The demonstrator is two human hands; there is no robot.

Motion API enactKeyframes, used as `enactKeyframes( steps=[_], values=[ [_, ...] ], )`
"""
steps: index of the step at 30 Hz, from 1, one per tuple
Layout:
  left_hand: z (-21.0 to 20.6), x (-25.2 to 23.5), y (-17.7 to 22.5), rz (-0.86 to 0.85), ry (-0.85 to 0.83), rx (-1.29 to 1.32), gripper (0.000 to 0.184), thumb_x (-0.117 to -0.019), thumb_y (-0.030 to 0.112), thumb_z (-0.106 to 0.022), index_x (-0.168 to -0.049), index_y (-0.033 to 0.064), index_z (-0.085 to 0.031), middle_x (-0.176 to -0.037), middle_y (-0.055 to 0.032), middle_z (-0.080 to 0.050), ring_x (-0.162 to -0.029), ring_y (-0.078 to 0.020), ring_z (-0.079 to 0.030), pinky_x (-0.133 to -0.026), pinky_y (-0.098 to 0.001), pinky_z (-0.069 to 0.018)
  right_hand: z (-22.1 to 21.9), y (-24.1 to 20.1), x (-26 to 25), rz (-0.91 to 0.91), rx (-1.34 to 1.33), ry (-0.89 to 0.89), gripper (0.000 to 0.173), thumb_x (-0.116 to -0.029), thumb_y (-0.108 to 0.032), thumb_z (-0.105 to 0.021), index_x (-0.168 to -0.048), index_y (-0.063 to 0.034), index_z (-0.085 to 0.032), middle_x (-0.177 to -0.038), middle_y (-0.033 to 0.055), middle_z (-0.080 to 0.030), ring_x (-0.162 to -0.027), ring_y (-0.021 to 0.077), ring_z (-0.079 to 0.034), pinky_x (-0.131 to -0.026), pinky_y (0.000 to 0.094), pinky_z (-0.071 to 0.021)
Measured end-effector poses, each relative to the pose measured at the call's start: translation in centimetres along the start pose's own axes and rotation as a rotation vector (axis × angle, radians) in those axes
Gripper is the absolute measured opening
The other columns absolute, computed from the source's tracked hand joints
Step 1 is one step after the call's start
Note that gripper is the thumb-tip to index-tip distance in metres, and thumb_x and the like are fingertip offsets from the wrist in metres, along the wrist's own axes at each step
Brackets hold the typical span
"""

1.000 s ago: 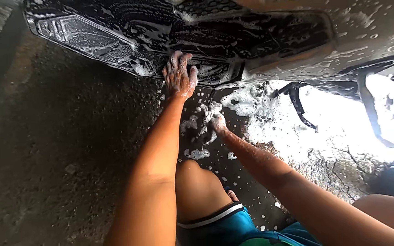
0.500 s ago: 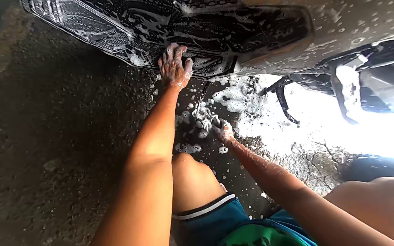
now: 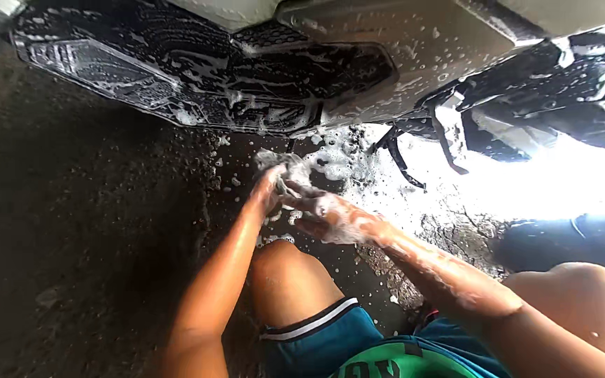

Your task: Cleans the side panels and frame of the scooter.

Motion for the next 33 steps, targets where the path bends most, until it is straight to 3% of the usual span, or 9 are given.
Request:
enactKeyframes(
  steps=[4, 7, 9, 11, 13, 16, 21, 25, 33],
  values=[
    [-0.9, -6.4, 2.1, -0.326, 0.093, -0.249, 0.067, -0.1017, 0.015, -0.062, -0.157, -0.0007, -0.028, -0.154, -0.023, -0.045, -0.142, -0.0291, -0.046, -0.118, -0.0453, -0.0398, 11.2, -2.8, 9.0, 0.053, 0.162, 0.725, 0.026, -0.1009, -0.018, -0.057, -0.12, -0.0081, -0.072, -0.119, 0.0031, -0.071, -0.11, 0.013, -0.067, -0.098, 0.0387, -0.0568],
    [-4.4, -10.7, 0.8, -0.433, -0.003, -0.802, 0.054, -0.1056, 0.017, -0.053, -0.151, -0.0076, -0.038, -0.149, -0.0306, -0.049, -0.142, -0.0406, -0.047, -0.119, -0.0547, -0.0367, 17.7, -1.8, 14.2, -0.191, 0.418, 1.089, 0.034, -0.1075, -0.025, -0.048, -0.125, -0.0015, -0.066, -0.119, 0.0142, -0.068, -0.109, 0.0194, -0.068, -0.095, 0.0388, -0.0569],
    [-5.0, -11.9, -0.3, -0.372, -0.075, -1.022, 0.048, -0.1051, 0.014, -0.05, -0.145, -0.0128, -0.044, -0.146, -0.0354, -0.049, -0.14, -0.0464, -0.046, -0.117, -0.0587, -0.0357, 18.9, 0.4, 14.8, -0.56, 0.408, 0.978, 0.05, -0.1087, -0.042, -0.043, -0.143, -0.0067, -0.052, -0.132, 0.0191, -0.063, -0.12, 0.029, -0.063, -0.102, 0.0494, -0.0505],
    [-3.6, -11.2, -0.5, -0.306, -0.157, -1.124, 0.042, -0.1063, 0.014, -0.051, -0.137, -0.0152, -0.051, -0.142, -0.0371, -0.052, -0.138, -0.0486, -0.048, -0.116, -0.0599, -0.0365, 18.2, 2.8, 14.0, -0.748, 0.26, 0.822, 0.058, -0.1066, -0.05, -0.045, -0.144, -0.0051, -0.05, -0.117, 0.0252, -0.067, -0.103, 0.0418, -0.067, -0.087, 0.0644, -0.0511],
    [-0.6, -11.3, -0.5, -0.349, -0.217, -1.075, 0.041, -0.1069, 0.015, -0.051, -0.138, -0.0112, -0.053, -0.141, -0.0339, -0.055, -0.136, -0.0458, -0.051, -0.115, -0.0599, -0.0377, 16.5, 5.2, 12.7, -0.825, 0.025, 0.69, 0.053, -0.1083, -0.052, -0.041, -0.135, -0.0068, -0.049, -0.096, 0.016, -0.071, -0.076, 0.0308, -0.073, -0.065, 0.0519, -0.0605],
    [0.0, -10.9, 0.8, -0.314, -0.219, -0.757, 0.043, -0.1082, 0.022, -0.05, -0.143, -0.0033, -0.051, -0.142, -0.0263, -0.056, -0.133, -0.0366, -0.054, -0.113, -0.0558, -0.0426, 15.3, 6.0, 11.9, -0.863, -0.176, 0.716, 0.046, -0.1095, -0.051, -0.037, -0.127, -0.0099, -0.047, -0.077, 0.0087, -0.068, -0.051, 0.0212, -0.064, -0.046, 0.0383, -0.0546],
    [-3.6, -11.0, 0.7, -0.481, -0.137, -0.824, 0.044, -0.1115, 0.021, -0.041, -0.146, -0.0061, -0.048, -0.145, -0.0289, -0.053, -0.138, -0.0379, -0.05, -0.118, -0.0521, -0.0367, 15.7, 5.9, 11.6, -0.896, -0.137, 0.722, 0.041, -0.1111, -0.044, -0.037, -0.127, -0.0077, -0.047, -0.073, 0.0072, -0.062, -0.053, 0.0208, -0.065, -0.052, 0.0423, -0.0596],
    [1.2, -10.2, -2.1, -0.27, -0.121, -1.139, 0.04, -0.1065, 0.013, -0.05, -0.139, -0.0114, -0.052, -0.143, -0.0351, -0.052, -0.139, -0.0473, -0.047, -0.117, -0.0601, -0.0354, 15.7, 6.0, 11.3, -0.924, -0.073, 0.729, 0.042, -0.111, -0.044, -0.037, -0.127, -0.0069, -0.047, -0.073, 0.0081, -0.061, -0.053, 0.0217, -0.065, -0.053, 0.0436, -0.0588],
    [0.9, -9.7, -5.6, -0.264, -0.008, -0.641, 0.044, -0.1113, 0.023, -0.043, -0.141, -0.0079, -0.053, -0.145, -0.0284, -0.054, -0.14, -0.0372, -0.049, -0.119, -0.0511, -0.0355, 15.6, 6.1, 11.5, -0.878, -0.089, 0.738, 0.04, -0.1102, -0.042, -0.041, -0.125, -0.0057, -0.048, -0.074, 0.0072, -0.06, -0.052, 0.0197, -0.063, -0.052, 0.0414, -0.0575]
  ],
)
Point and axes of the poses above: each hand's wrist, its own x-axis away from the middle knuckle, its own z-axis out of the back of the hand, y = z × x, the point moved 4 cm from there along -x, towards the middle knuckle
